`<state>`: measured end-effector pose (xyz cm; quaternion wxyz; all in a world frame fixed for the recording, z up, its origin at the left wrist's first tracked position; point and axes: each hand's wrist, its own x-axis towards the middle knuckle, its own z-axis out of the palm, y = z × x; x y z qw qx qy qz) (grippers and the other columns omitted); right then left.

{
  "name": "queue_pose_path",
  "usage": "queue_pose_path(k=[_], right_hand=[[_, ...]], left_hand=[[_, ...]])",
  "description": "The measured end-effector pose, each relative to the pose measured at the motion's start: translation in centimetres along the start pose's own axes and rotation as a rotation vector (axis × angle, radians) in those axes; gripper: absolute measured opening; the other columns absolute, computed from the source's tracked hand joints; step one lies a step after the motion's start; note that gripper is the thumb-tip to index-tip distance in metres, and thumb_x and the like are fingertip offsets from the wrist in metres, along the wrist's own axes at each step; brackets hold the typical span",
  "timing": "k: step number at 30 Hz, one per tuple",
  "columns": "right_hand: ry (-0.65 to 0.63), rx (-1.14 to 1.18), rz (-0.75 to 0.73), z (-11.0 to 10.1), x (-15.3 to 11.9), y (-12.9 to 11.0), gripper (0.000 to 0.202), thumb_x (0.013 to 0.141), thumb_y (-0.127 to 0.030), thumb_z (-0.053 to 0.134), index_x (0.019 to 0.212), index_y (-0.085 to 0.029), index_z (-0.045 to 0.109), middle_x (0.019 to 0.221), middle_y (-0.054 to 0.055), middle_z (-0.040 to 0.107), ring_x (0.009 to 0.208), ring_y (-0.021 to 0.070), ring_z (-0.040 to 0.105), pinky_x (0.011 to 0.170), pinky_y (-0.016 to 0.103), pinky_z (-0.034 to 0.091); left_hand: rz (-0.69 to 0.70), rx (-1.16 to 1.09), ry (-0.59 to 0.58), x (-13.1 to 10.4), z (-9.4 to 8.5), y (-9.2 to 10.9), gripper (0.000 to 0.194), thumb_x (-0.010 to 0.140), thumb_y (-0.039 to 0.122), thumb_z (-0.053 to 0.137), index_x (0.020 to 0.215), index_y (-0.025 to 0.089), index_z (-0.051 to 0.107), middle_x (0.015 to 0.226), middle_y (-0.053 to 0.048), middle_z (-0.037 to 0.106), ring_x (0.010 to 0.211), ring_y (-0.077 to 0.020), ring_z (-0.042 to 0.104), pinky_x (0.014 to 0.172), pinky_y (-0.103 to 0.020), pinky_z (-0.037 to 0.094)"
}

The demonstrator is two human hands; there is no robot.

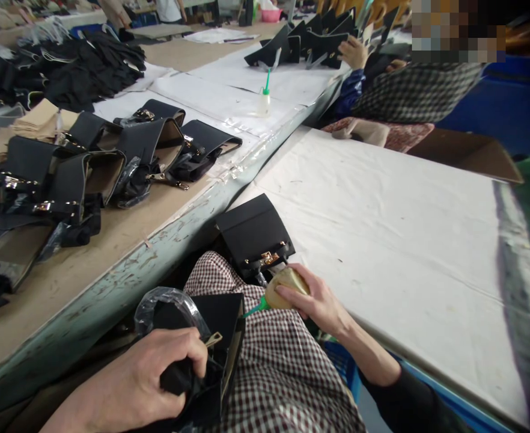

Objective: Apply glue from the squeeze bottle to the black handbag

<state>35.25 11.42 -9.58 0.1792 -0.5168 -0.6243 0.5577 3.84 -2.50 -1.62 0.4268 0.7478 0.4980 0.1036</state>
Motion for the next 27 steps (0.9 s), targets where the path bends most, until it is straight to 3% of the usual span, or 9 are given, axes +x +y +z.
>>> queue_pose_path(k=[5, 11, 17, 27], right_hand=[[0.028, 0.15, 0.02, -0.1, -1.1, 0.3, 0.037, 0.088, -0.054, 0.064, 0.104, -0.021, 0.058, 0.072, -0.003, 0.059, 0.048, 0.0111, 0.048, 0.041, 0.024, 0.038], [0.019, 0.022, 0.003, 0.4, -1.6, 0.6, 0.042, 0.086, -0.052, 0.067, 0.11, -0.021, 0.055, 0.079, -0.001, 0.062, 0.055, 0.0144, 0.055, 0.044, 0.025, 0.043], [-0.052, 0.076, 0.058, 0.3, -2.2, -0.3, 0.038, 0.086, -0.055, 0.065, 0.101, -0.021, 0.055, 0.066, -0.005, 0.055, 0.045, 0.0117, 0.049, 0.04, 0.024, 0.038], [0.032, 0.183, 0.098, 1.0, -3.8, 0.5, 0.035, 0.088, -0.054, 0.066, 0.099, -0.022, 0.056, 0.07, -0.003, 0.058, 0.047, 0.0115, 0.048, 0.041, 0.024, 0.038]], left_hand=[[-0.027, -0.003, -0.005, -0.1, 0.2, -0.1, 0.043, 0.061, 0.001, 0.05, 0.095, 0.027, 0.053, 0.1, 0.006, 0.067, 0.09, -0.0158, 0.063, 0.079, -0.022, 0.047], [-0.016, 0.009, -0.033, 0.1, 0.8, 0.0, 0.043, 0.061, 0.001, 0.05, 0.095, 0.027, 0.052, 0.096, 0.006, 0.065, 0.092, -0.017, 0.062, 0.075, -0.023, 0.046], [0.006, -0.018, -0.028, -0.3, 1.4, -0.1, 0.045, 0.062, 0.0, 0.049, 0.097, 0.028, 0.052, 0.096, 0.006, 0.063, 0.094, -0.0164, 0.061, 0.084, -0.024, 0.046], [0.004, -0.06, -0.018, -0.3, 1.5, -0.1, 0.043, 0.065, 0.0, 0.05, 0.098, 0.028, 0.052, 0.093, 0.006, 0.061, 0.09, -0.0143, 0.06, 0.086, -0.024, 0.046]])
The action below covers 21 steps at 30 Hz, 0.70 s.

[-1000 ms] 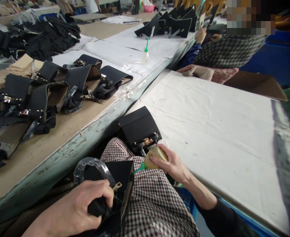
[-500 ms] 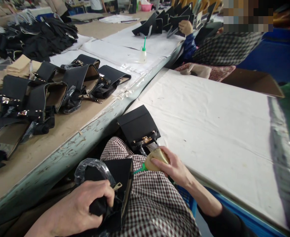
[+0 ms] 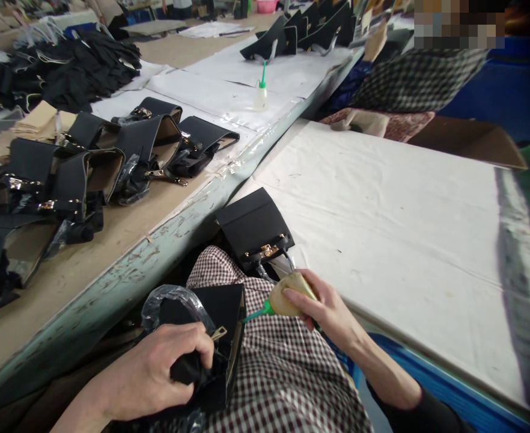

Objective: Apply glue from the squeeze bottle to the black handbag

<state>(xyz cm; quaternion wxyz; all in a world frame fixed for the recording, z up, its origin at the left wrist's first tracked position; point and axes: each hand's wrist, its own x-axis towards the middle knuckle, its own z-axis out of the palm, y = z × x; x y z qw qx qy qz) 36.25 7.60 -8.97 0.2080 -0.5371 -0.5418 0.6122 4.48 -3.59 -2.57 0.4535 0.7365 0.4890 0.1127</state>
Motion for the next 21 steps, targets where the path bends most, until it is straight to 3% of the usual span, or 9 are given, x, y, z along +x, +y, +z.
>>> queue_pose_path(k=[8, 14, 21], right_hand=[[-0.141, 0.252, 0.07, 0.7, -1.4, 0.2, 0.034, 0.088, -0.051, 0.068, 0.097, -0.019, 0.059, 0.073, -0.002, 0.055, 0.053, 0.0109, 0.048, 0.037, 0.018, 0.038], [-0.214, 0.41, 0.113, 1.5, -3.5, -0.9, 0.035, 0.086, -0.049, 0.071, 0.097, -0.017, 0.061, 0.072, -0.001, 0.055, 0.054, 0.0098, 0.045, 0.037, 0.016, 0.037], [-0.224, 0.472, 0.085, 1.9, -4.9, -1.2, 0.036, 0.087, -0.048, 0.07, 0.1, -0.017, 0.06, 0.075, 0.0, 0.056, 0.056, 0.0098, 0.046, 0.038, 0.015, 0.038]], left_hand=[[0.014, 0.03, 0.018, 0.0, -0.3, 0.0, 0.041, 0.068, 0.0, 0.049, 0.099, 0.027, 0.052, 0.094, 0.006, 0.061, 0.093, -0.0139, 0.061, 0.09, -0.025, 0.045], [0.006, 0.044, 0.035, 0.1, -0.3, 0.0, 0.04, 0.069, 0.0, 0.049, 0.099, 0.026, 0.052, 0.095, 0.006, 0.061, 0.093, -0.0143, 0.061, 0.09, -0.025, 0.045], [-0.006, 0.06, 0.035, 0.3, -0.4, -0.4, 0.038, 0.068, 0.001, 0.051, 0.097, 0.026, 0.052, 0.094, 0.006, 0.063, 0.097, -0.0159, 0.062, 0.083, -0.023, 0.045]])
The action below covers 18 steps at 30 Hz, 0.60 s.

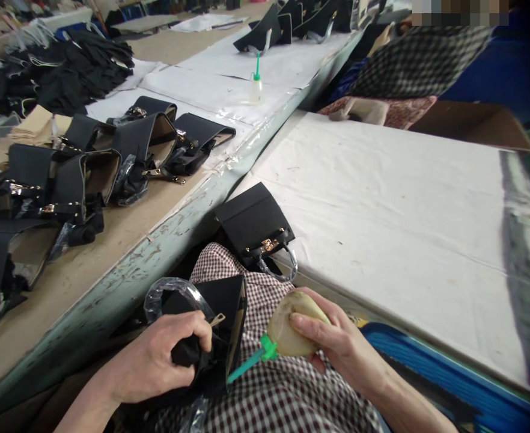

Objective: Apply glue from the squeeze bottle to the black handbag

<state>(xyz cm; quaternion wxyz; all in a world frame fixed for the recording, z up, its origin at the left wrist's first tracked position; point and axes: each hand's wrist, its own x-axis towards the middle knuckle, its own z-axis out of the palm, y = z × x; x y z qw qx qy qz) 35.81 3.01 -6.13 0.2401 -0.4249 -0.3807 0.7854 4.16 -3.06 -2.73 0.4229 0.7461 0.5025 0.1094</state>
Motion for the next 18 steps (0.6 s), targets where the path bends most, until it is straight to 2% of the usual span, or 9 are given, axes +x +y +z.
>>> queue_pose_path(k=[3, 13, 15, 18], right_hand=[[0.026, -0.067, 0.011, -0.8, 0.4, 0.1, 0.036, 0.088, -0.049, 0.07, 0.101, -0.017, 0.06, 0.073, -0.001, 0.055, 0.054, 0.0091, 0.045, 0.038, 0.015, 0.036], [0.229, -0.436, -0.047, -2.8, 3.1, 0.3, 0.038, 0.089, -0.054, 0.065, 0.104, -0.02, 0.057, 0.075, -0.002, 0.057, 0.05, 0.011, 0.048, 0.039, 0.022, 0.039], [0.273, -0.541, -0.069, -2.9, 3.4, 0.4, 0.038, 0.089, -0.053, 0.064, 0.108, -0.021, 0.055, 0.077, -0.001, 0.06, 0.052, 0.0132, 0.052, 0.043, 0.025, 0.042], [0.325, -0.714, -0.17, -2.7, 3.3, 0.3, 0.039, 0.088, -0.051, 0.064, 0.111, -0.021, 0.054, 0.086, 0.002, 0.065, 0.068, 0.0199, 0.061, 0.06, 0.032, 0.05]], left_hand=[[0.016, -0.006, -0.013, 0.1, 0.0, 0.1, 0.037, 0.068, 0.001, 0.051, 0.096, 0.026, 0.053, 0.093, 0.005, 0.063, 0.097, -0.0163, 0.062, 0.082, -0.023, 0.045], [0.024, -0.027, -0.02, 0.5, 0.0, 0.3, 0.037, 0.067, 0.002, 0.05, 0.095, 0.025, 0.052, 0.093, 0.006, 0.062, 0.093, -0.0146, 0.062, 0.084, -0.024, 0.045], [0.021, -0.025, -0.015, 0.6, -0.1, 0.4, 0.038, 0.066, 0.001, 0.049, 0.095, 0.025, 0.053, 0.093, 0.006, 0.062, 0.092, -0.0144, 0.062, 0.084, -0.023, 0.045], [0.022, -0.019, -0.011, 0.7, -0.1, 0.6, 0.038, 0.066, 0.001, 0.049, 0.095, 0.025, 0.053, 0.092, 0.006, 0.063, 0.095, -0.015, 0.062, 0.082, -0.023, 0.045]])
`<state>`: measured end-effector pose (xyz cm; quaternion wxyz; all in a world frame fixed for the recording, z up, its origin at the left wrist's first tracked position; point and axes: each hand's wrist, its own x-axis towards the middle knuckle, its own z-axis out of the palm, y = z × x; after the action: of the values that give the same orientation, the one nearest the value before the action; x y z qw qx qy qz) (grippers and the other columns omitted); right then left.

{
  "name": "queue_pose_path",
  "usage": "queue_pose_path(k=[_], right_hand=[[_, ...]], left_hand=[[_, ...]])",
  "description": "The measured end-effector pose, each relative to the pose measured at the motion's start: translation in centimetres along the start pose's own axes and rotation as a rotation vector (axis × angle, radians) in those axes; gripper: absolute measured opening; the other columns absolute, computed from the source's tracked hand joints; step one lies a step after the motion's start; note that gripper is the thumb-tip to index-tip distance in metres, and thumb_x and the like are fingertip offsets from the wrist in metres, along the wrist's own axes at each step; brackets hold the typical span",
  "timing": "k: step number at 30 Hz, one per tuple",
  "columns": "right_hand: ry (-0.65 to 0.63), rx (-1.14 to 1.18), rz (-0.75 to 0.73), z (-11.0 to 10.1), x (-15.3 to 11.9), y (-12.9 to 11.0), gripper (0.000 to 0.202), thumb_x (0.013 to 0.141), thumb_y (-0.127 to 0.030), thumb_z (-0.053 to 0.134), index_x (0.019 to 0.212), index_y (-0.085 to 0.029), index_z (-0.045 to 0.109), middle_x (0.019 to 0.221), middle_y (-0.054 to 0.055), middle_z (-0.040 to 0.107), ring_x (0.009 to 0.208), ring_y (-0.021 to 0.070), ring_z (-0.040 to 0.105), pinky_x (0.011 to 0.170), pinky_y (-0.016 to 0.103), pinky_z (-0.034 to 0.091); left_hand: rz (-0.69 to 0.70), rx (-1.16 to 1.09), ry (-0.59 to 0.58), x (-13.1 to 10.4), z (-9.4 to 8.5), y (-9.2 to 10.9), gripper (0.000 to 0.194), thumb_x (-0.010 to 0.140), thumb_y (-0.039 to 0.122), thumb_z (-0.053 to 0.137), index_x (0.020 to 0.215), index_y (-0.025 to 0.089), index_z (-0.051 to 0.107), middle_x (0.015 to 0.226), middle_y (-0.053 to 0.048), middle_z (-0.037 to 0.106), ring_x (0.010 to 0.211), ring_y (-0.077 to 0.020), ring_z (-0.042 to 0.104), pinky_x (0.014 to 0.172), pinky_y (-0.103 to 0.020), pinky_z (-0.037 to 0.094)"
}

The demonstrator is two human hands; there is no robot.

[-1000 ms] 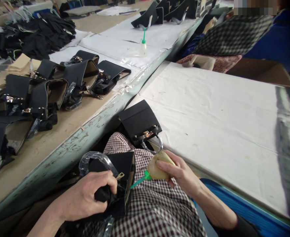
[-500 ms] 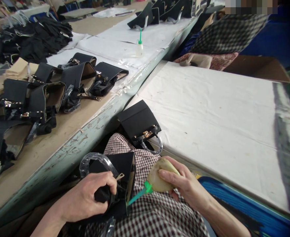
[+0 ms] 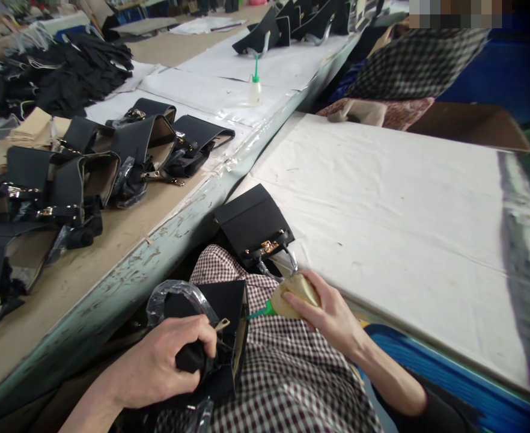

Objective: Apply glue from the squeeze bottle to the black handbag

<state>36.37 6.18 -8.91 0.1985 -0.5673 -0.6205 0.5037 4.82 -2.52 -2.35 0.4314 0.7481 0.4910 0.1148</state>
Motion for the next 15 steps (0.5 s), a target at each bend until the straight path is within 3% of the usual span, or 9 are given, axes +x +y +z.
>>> queue_pose_path(k=[3, 6, 15], right_hand=[[0.003, -0.116, -0.118, -0.3, -0.6, -0.5, 0.04, 0.088, -0.05, 0.064, 0.113, -0.021, 0.053, 0.094, 0.004, 0.066, 0.08, 0.0242, 0.063, 0.073, 0.038, 0.051], [-0.046, -0.167, -0.182, -0.6, -1.2, -1.0, 0.04, 0.089, -0.049, 0.063, 0.115, -0.021, 0.051, 0.096, 0.005, 0.067, 0.08, 0.0238, 0.063, 0.073, 0.038, 0.05], [-0.024, -0.158, -0.234, 0.1, -0.4, 0.1, 0.04, 0.091, -0.049, 0.061, 0.117, -0.021, 0.049, 0.1, 0.008, 0.068, 0.084, 0.0246, 0.064, 0.077, 0.038, 0.051]], left_hand=[[-0.005, 0.005, 0.002, 0.0, -0.1, 0.1, 0.037, 0.067, 0.002, 0.049, 0.095, 0.025, 0.053, 0.093, 0.005, 0.063, 0.097, -0.0157, 0.062, 0.081, -0.023, 0.045], [-0.013, 0.001, 0.002, 0.0, -0.1, -0.1, 0.036, 0.068, 0.002, 0.05, 0.095, 0.025, 0.053, 0.093, 0.005, 0.063, 0.094, -0.0149, 0.062, 0.083, -0.023, 0.046], [-0.02, -0.004, 0.001, 0.2, -0.5, 0.6, 0.034, 0.065, 0.002, 0.051, 0.091, 0.024, 0.054, 0.087, 0.006, 0.062, 0.088, -0.0142, 0.062, 0.079, -0.022, 0.045]])
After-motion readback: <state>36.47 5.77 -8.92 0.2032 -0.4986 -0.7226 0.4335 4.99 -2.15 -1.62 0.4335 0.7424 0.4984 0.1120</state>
